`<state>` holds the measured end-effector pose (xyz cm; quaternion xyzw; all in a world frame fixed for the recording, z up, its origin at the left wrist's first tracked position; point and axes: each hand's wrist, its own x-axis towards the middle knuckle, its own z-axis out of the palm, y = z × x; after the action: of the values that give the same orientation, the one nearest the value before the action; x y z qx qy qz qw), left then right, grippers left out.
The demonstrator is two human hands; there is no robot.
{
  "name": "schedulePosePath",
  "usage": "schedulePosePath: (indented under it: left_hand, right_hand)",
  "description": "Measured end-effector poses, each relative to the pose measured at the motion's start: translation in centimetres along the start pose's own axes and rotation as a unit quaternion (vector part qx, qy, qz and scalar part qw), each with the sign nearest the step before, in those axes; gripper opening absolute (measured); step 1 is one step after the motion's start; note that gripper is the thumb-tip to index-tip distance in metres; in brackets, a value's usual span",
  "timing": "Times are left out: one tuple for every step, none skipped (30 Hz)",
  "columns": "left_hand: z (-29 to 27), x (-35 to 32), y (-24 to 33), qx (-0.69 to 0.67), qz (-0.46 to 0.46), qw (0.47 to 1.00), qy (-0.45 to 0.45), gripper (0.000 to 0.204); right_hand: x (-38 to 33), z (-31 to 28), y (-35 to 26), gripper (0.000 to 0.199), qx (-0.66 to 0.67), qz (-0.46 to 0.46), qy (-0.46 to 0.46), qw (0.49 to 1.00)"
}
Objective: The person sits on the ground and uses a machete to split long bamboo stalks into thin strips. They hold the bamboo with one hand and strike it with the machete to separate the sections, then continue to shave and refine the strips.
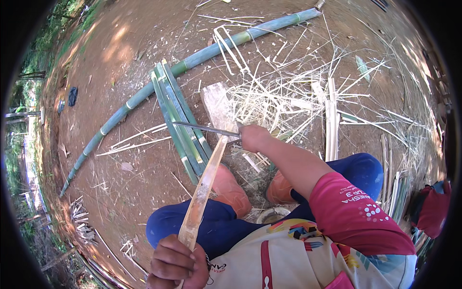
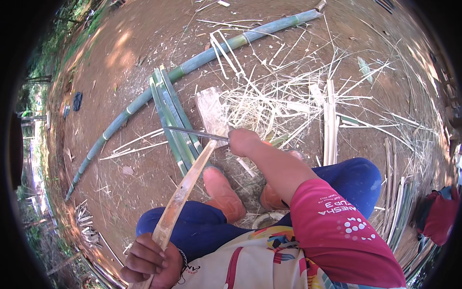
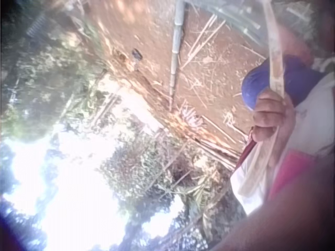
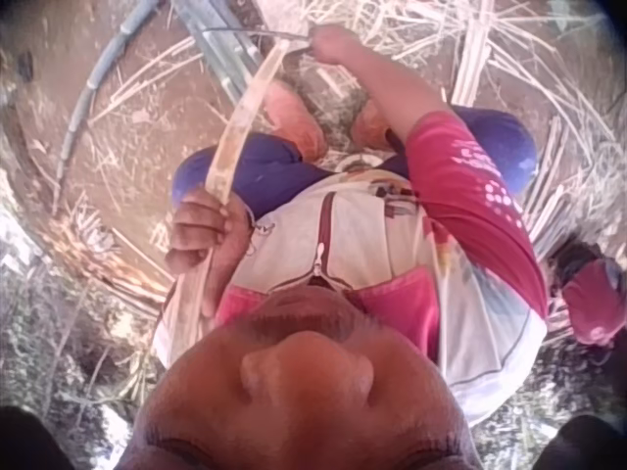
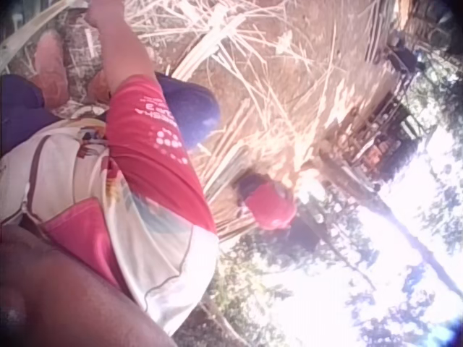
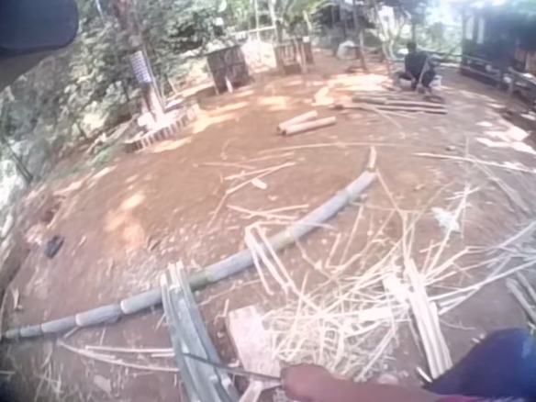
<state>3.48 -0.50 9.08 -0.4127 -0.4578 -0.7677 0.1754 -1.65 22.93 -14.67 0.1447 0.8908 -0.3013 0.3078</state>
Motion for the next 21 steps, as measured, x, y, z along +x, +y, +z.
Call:
schedulePosePath:
  left_hand:
    - [0.1,-0.1,0.2,0.002,-0.009,1.000,0.002,0.067]
    - [0.3,-0.1,0.4,0.005,-0.019,1.000,0.004,0.067]
    - [0.4,-0.1,0.6,0.008,-0.027,1.000,0.006,0.067]
    - [0.5,-0.2,0.5,0.002,-0.023,1.000,0.006,0.067]
    - [0.6,-0.3,0.4,-0.004,-0.018,1.000,0.006,0.066]
    - [0.7,-0.2,0.3,-0.010,-0.014,1.000,0.005,0.066]
    - [0.9,-0.1,0.3,-0.011,-0.010,1.000,0.007,0.066]
    - [1.2,-0.1,0.3,-0.011,-0.005,1.000,0.009,0.066]
    - [1.3,0.0,0.0,-0.012,-0.001,1.000,0.010,0.067]
    - [1.4,0.0,-0.1,-0.012,0.003,1.000,0.012,0.067]
    - [1.4,-0.1,-0.1,-0.010,0.007,1.000,0.015,0.068]
    - [1.3,-0.1,-0.2,-0.005,0.007,1.000,0.020,0.069]
    - [1.0,0.0,-0.4,-0.003,0.013,1.000,0.008,0.070]
    - [0.5,0.2,-0.5,-0.002,0.019,1.000,-0.003,0.070]
    - [0.3,0.3,-0.8,-0.004,0.024,1.000,-0.012,0.071]
    - [0.3,0.3,-1.2,-0.012,0.027,1.000,-0.010,0.072]
    - [0.4,0.3,-1.6,-0.021,0.031,0.999,-0.008,0.072]
    - [0.4,0.5,-1.4,-0.021,0.036,0.999,-0.008,0.072]
    - [0.3,0.7,-1.3,-0.022,0.037,0.999,-0.004,0.072]
    - [0.3,0.9,-1.1,-0.023,0.038,0.999,0.000,0.071]
    - [0.4,0.9,-1.2,-0.029,0.039,0.999,0.008,0.071]
  right_hand:
    - [0.0,0.0,0.1,0.032,0.002,0.000,0.001,1.000]
    - [0.0,0.0,0.1,0.032,0.004,0.000,0.001,1.000]
    - [-0.1,0.0,0.1,0.032,0.004,0.002,0.001,1.000]
    - [-0.1,-0.1,0.1,0.032,0.004,0.004,0.001,1.000]
    - [-0.1,-0.2,0.0,0.032,0.004,0.006,0.000,1.000]
    - [0.1,-0.2,-0.1,0.032,0.007,0.008,0.006,1.000]
    - [0.3,-0.2,-0.3,0.032,0.009,0.011,0.012,1.000]
    - [0.7,-0.2,-0.4,0.032,0.012,0.012,0.018,1.000]
    - [1.4,0.0,-0.3,0.032,0.014,0.020,0.015,1.000]
    - [2.2,0.2,-0.1,0.031,0.015,0.027,0.011,0.999]
    - [3.0,0.3,0.1,0.031,0.017,0.033,0.008,0.999]
    - [3.7,0.8,0.3,0.031,0.012,0.026,0.005,1.000]
    - [4.4,1.1,0.7,0.031,0.008,0.019,0.003,1.000]
    - [5.1,1.5,0.9,0.031,0.003,0.012,0.001,1.000]
    - [5.6,1.6,1.3,0.031,-0.007,0.014,-0.007,1.000]
    - [6.1,1.7,1.8,0.031,-0.016,0.018,-0.014,1.000]
    - [6.6,1.7,2.3,0.030,-0.026,0.022,-0.020,0.999]
    - [7.1,1.5,2.2,0.030,-0.027,0.014,-0.027,0.999]
    - [7.5,1.3,2.3,0.029,-0.028,0.008,-0.033,0.999]
    - [7.8,1.3,2.2,0.029,-0.029,0.002,-0.039,0.999]
    - [7.8,1.3,2.4,0.029,-0.026,-0.004,-0.034,0.999]
